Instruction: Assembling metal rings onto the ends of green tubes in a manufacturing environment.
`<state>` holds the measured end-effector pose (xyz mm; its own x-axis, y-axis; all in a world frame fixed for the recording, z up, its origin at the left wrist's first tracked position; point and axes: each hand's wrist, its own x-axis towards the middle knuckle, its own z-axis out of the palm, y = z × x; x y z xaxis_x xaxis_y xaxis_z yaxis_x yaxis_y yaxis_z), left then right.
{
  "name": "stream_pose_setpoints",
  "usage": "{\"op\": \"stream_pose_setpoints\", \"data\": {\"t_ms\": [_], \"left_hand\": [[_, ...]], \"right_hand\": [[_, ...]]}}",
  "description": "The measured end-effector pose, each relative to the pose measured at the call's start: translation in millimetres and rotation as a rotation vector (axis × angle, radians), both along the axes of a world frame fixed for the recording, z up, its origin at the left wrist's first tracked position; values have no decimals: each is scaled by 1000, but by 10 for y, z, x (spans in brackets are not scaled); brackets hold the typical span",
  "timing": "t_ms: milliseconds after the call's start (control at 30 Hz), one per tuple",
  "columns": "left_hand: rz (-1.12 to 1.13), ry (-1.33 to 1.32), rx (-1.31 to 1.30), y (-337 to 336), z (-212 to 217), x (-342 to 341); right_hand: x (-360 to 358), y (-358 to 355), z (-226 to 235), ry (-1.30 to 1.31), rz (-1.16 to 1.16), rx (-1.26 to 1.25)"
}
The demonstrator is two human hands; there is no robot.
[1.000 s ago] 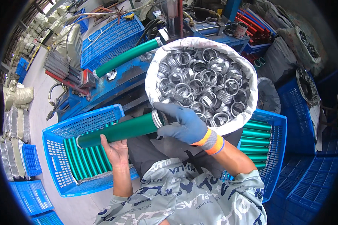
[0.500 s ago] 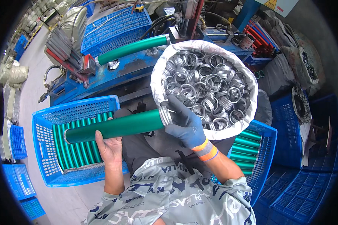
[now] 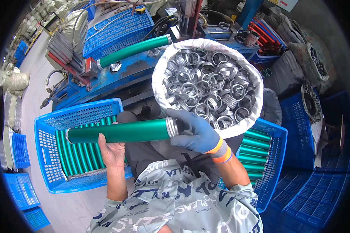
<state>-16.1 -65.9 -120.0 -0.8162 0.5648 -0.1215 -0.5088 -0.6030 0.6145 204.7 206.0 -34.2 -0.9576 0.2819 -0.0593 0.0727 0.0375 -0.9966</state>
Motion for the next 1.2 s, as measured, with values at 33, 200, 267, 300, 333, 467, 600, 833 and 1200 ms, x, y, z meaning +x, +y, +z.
{"op": "stream_pose_setpoints", "data": {"t_ms": [33, 200, 267, 300, 333, 467, 600, 833, 1200], "left_hand": [[-20, 16, 7, 9, 14, 50], [-20, 82, 38, 22, 122, 41], [246, -110, 21, -240, 113, -303], [226, -1, -35, -300, 147, -341], [214, 0, -36, -247, 119, -321], [76, -69, 91, -7, 56, 49], [18, -26, 23, 29, 14, 151], [43, 61, -22, 25, 10, 197], [38, 52, -53, 45, -20, 257]], "right_hand": [[26, -24, -3, 34, -72, -196], [238, 281, -706, 348, -357, 553], [649, 680, -581, 396, -633, -309], [616, 511, -295, 487, -727, -331], [553, 630, -334, 521, -513, -456], [47, -61, -248, 392, -282, -578], [42, -69, -432, 325, -233, -530], [46, -100, -418, 219, -240, -390], [94, -111, -400, 198, -208, -338]]}}
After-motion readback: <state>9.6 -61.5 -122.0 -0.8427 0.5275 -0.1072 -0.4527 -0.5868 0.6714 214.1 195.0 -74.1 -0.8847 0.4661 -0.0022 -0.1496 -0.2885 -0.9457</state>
